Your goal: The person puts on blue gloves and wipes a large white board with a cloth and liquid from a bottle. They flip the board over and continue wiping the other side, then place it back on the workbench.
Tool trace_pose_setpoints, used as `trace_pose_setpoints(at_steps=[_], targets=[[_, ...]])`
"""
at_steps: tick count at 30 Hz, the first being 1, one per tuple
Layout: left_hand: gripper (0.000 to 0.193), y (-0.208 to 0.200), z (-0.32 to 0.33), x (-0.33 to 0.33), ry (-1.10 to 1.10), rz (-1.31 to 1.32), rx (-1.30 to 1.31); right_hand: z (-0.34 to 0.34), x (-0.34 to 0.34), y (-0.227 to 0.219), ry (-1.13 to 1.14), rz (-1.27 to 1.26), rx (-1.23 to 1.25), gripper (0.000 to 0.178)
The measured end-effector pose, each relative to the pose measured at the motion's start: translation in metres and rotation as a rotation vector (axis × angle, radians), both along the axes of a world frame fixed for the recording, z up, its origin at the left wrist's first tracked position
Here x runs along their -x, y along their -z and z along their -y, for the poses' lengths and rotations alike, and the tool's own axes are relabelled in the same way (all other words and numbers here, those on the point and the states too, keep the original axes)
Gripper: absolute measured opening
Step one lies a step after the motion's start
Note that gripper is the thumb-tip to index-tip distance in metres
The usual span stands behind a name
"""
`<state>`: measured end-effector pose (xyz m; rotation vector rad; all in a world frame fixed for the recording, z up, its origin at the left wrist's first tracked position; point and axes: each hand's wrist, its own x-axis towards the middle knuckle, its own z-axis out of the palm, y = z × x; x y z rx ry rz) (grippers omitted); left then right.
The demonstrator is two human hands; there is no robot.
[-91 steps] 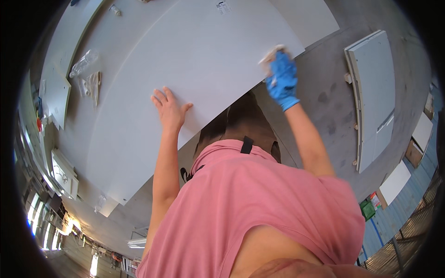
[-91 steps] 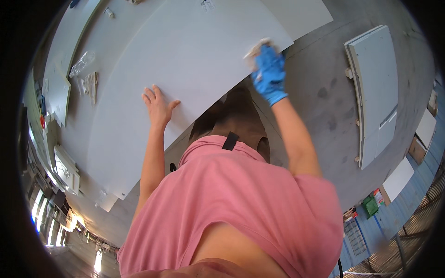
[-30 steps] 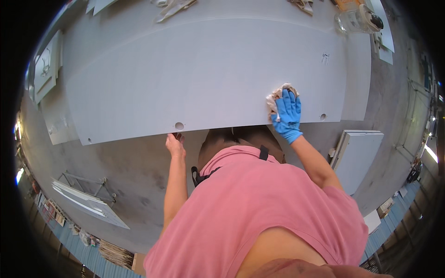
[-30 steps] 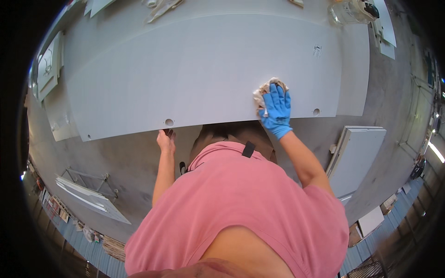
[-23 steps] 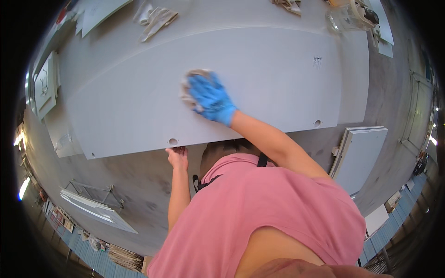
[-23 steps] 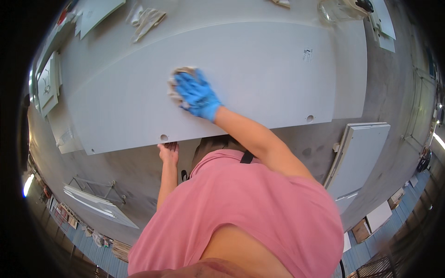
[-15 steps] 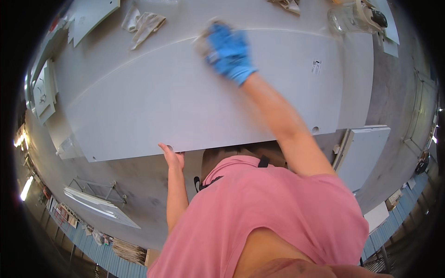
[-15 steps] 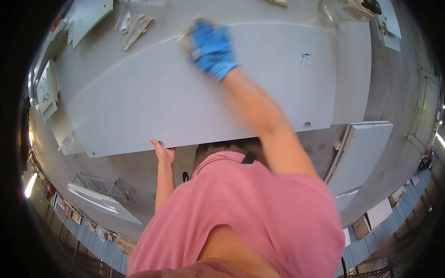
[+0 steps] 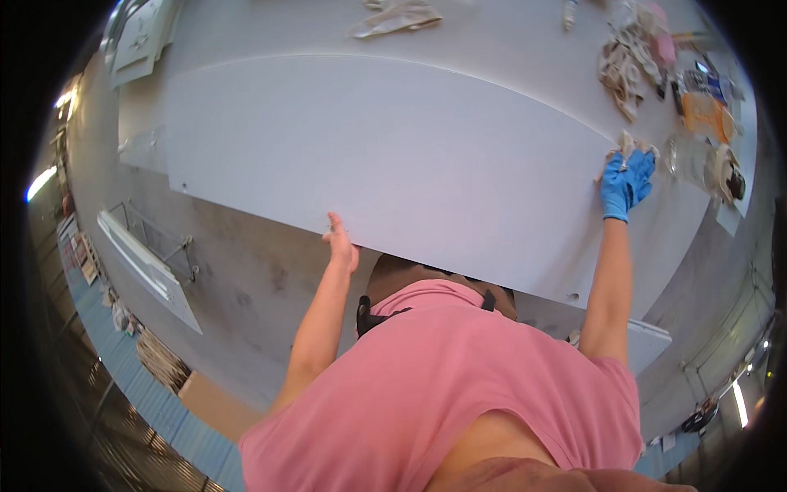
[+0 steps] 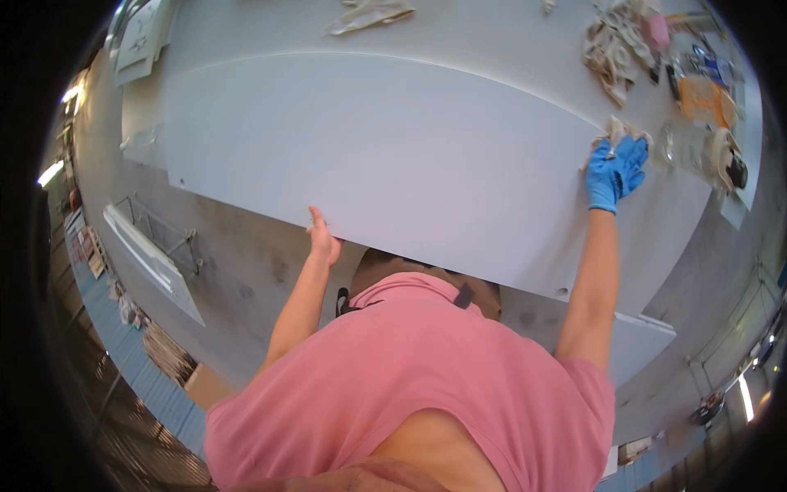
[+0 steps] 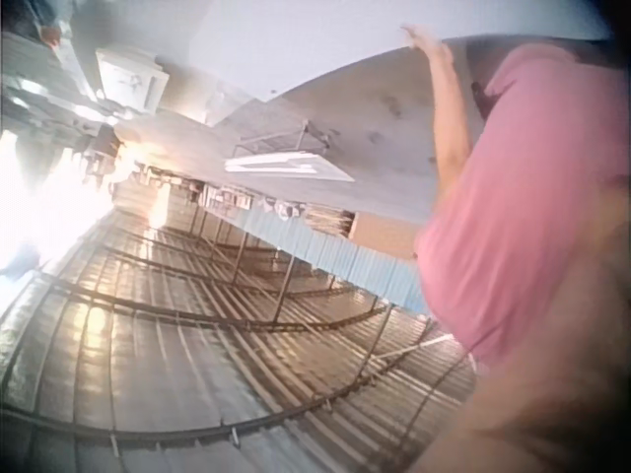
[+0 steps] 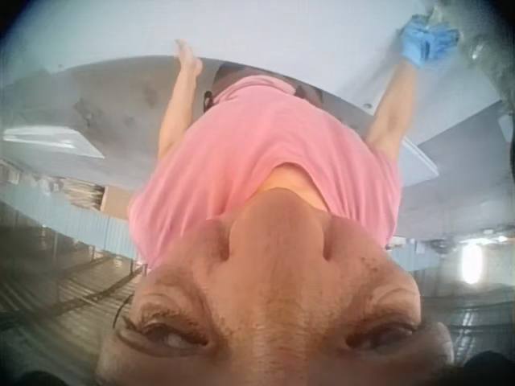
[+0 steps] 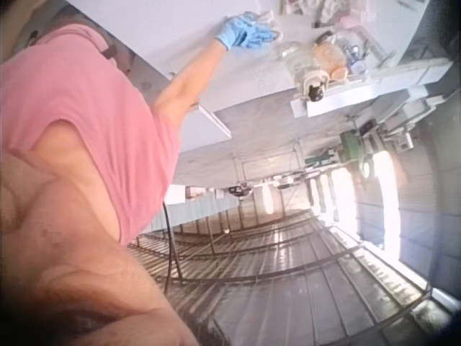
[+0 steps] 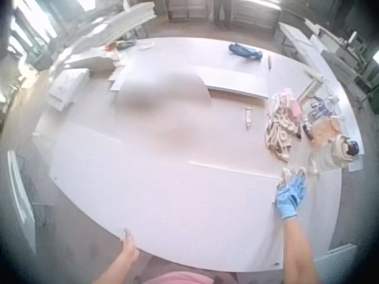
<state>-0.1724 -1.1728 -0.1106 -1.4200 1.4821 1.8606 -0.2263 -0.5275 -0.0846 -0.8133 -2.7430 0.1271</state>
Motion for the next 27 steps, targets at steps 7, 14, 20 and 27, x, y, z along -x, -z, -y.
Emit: trace_pose_setpoints(at_steps=[7,14,20,27], targets=[[0.093,-0.013,-0.004,0.001,0.038,-0.016,-0.099,0.194,0.09,0.006,-0.301,-0.026,0.034,0.071],[0.089,-0.055,0.042,0.018,0.121,0.104,-0.348,0.341,0.174,0.008,-0.395,0.061,0.02,0.073],[0.093,-0.032,0.207,0.072,-0.029,0.031,-0.242,0.483,0.235,0.021,-0.447,-0.019,-0.029,0.074],[0.073,-0.035,0.343,0.128,-0.088,-0.091,-0.118,0.658,0.336,0.009,-0.564,-0.03,0.025,0.071]])
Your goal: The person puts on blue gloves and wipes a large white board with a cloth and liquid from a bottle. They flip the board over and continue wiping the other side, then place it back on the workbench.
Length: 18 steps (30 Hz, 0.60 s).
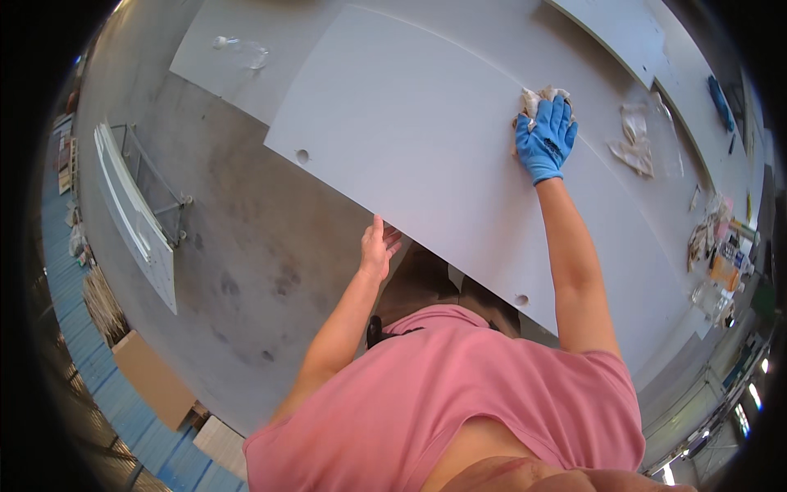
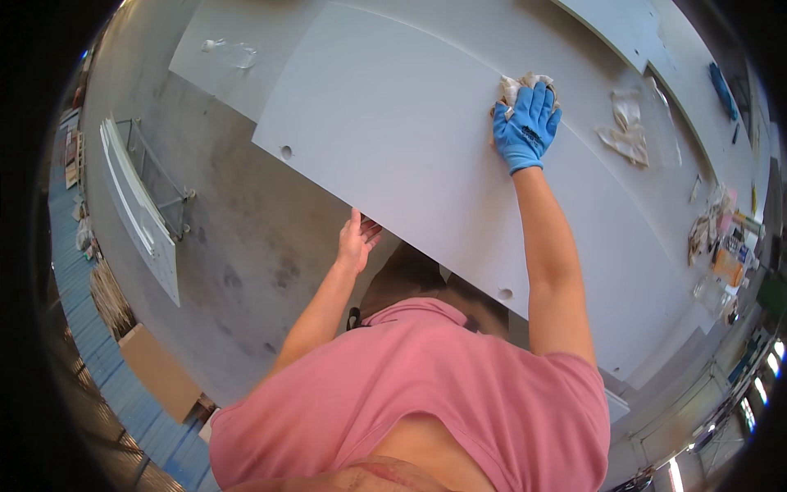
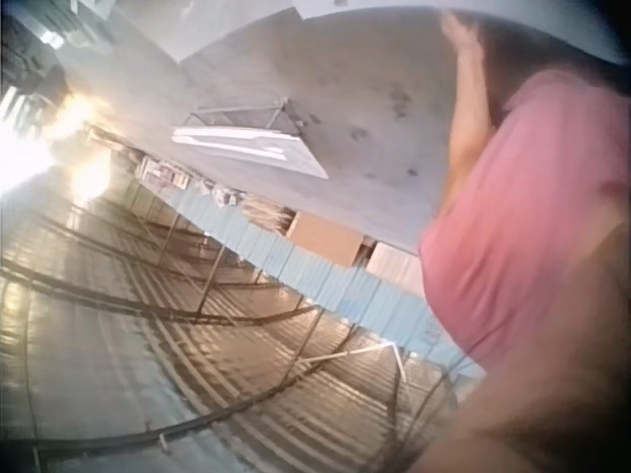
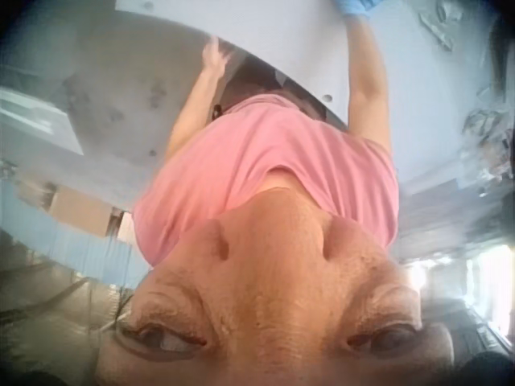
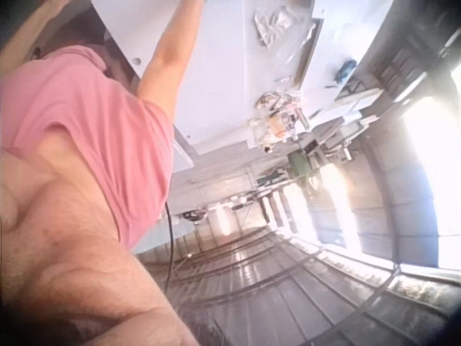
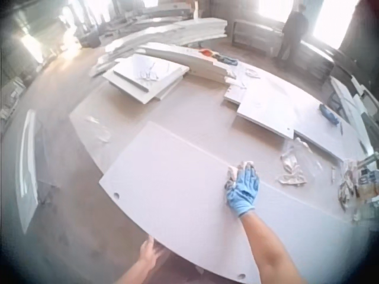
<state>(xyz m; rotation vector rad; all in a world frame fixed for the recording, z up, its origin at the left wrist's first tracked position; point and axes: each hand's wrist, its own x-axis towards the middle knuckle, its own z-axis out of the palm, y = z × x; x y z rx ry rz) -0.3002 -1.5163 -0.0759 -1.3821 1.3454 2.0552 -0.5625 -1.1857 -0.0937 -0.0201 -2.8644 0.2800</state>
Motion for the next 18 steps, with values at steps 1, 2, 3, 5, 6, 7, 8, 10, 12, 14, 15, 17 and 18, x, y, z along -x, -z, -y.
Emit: trace_pose_setpoints(at_steps=[1,2,3,5,6,7,8,10,12,14,15,17,18], targets=[[0.068,-0.001,0.014,0.014,0.001,-0.015,0.019,0.02,0.011,-0.003,-0.016,-0.031,-0.003,0.072],[0.062,-0.002,0.027,0.028,0.002,-0.03,0.037,0.039,0.022,-0.005,-0.026,-0.034,0.007,0.071],[0.055,-0.004,0.037,0.041,0.062,-0.073,0.031,0.056,0.03,-0.006,-0.039,-0.031,0.014,0.07],[0.043,-0.001,0.035,0.058,0.167,-0.16,0.014,0.075,0.046,-0.005,-0.091,-0.018,0.006,0.068],[0.049,0.006,0.036,0.06,0.168,-0.149,0.036,0.09,0.056,-0.006,-0.122,-0.01,0.0,0.067],[0.055,0.02,0.039,0.055,0.169,-0.136,0.062,0.107,0.065,-0.006,-0.154,-0.001,-0.001,0.065],[0.061,0.034,0.039,0.05,0.167,-0.122,0.089,0.125,0.077,-0.007,-0.197,-0.013,0.006,0.064],[0.074,0.054,0.035,0.037,0.173,-0.056,0.21,0.161,0.103,-0.006,-0.273,-0.028,0.021,0.062],[0.08,0.039,0.032,0.042,0.193,-0.019,0.184,0.2,0.133,-0.004,-0.361,-0.096,0.032,0.063],[0.086,0.014,0.03,0.052,0.202,-0.039,0.172,0.239,0.169,-0.002,-0.433,-0.096,0.029,0.068],[0.087,0.015,0.03,0.051,0.223,-0.034,0.195,0.26,0.191,-0.002,-0.466,-0.126,0.037,0.068],[0.089,0.025,0.023,0.041,0.246,-0.045,0.304,0.3,0.218,0.001,-0.544,-0.173,0.062,0.069],[0.088,0.027,0.023,0.041,0.228,-0.121,0.266,0.319,0.221,0.0,-0.548,-0.126,0.055,0.068]])
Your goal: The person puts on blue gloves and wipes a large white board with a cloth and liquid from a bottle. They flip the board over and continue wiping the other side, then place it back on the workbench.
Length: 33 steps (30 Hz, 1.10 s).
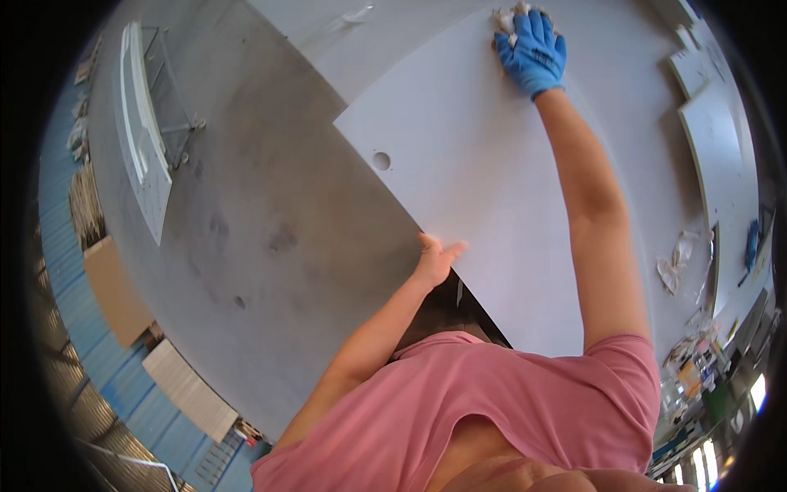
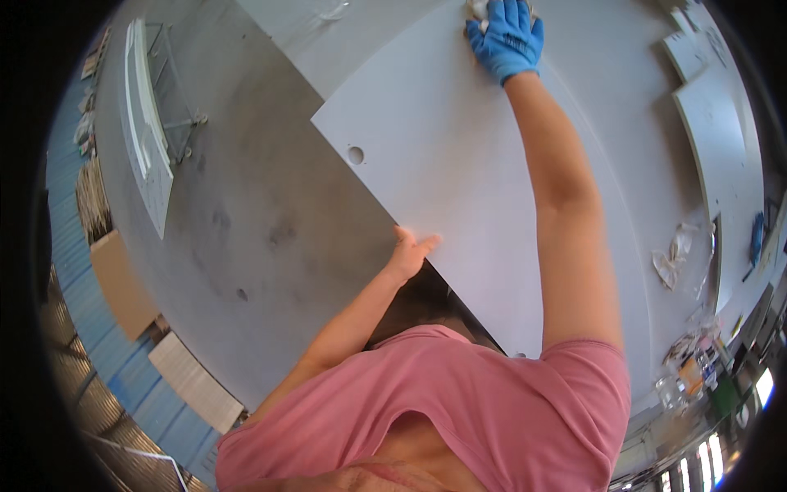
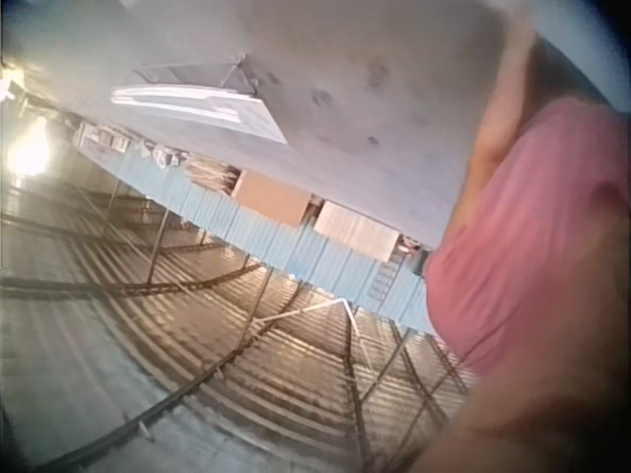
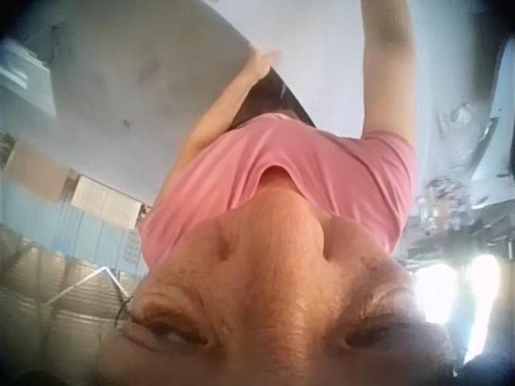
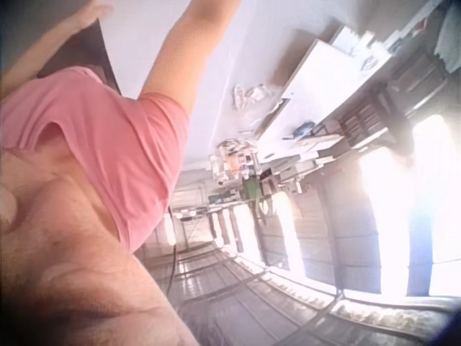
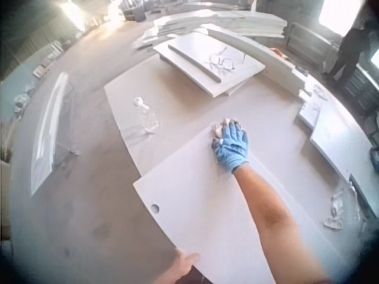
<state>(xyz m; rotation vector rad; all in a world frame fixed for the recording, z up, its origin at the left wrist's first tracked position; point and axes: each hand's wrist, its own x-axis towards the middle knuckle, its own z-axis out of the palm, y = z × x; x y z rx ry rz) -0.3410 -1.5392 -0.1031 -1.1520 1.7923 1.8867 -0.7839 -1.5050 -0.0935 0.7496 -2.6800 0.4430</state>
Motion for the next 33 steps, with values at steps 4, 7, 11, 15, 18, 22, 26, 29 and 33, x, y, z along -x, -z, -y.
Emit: trace_pose_setpoints(at_steps=[4,7,11,15,18,22,26,29,33], targets=[[0.084,-0.009,-0.001,0.005,0.023,-0.097,-0.021,0.054,-0.007,0.013,-0.05,0.013,0.028,0.075],[0.086,-0.012,-0.005,0.003,-0.024,-0.063,-0.037,0.091,-0.053,0.005,-0.226,0.035,-0.034,0.081],[0.099,-0.018,0.003,0.012,0.033,-0.019,-0.165,0.15,-0.131,0.002,-0.331,0.072,0.172,0.075],[0.084,0.016,-0.008,-0.002,0.152,-0.02,0.137,0.18,-0.205,-0.01,-0.465,0.234,0.209,0.078],[0.057,0.079,-0.016,-0.029,0.185,-0.066,0.171,0.187,-0.228,-0.021,-0.506,0.243,0.194,0.078],[0.056,0.07,-0.016,-0.013,-0.03,-0.215,-0.129,0.186,-0.238,-0.002,-0.585,0.247,0.233,0.072],[0.045,0.076,-0.017,-0.021,0.057,-0.256,0.071,0.18,-0.252,-0.004,-0.647,0.12,0.021,0.067],[0.039,0.055,-0.01,-0.017,0.046,-0.259,0.023,0.163,-0.27,-0.001,-0.71,0.103,-0.031,0.056],[0.039,0.009,0.0,0.009,-0.011,-0.213,-0.124,0.137,-0.276,-0.014,-0.775,0.132,-0.132,0.048]])
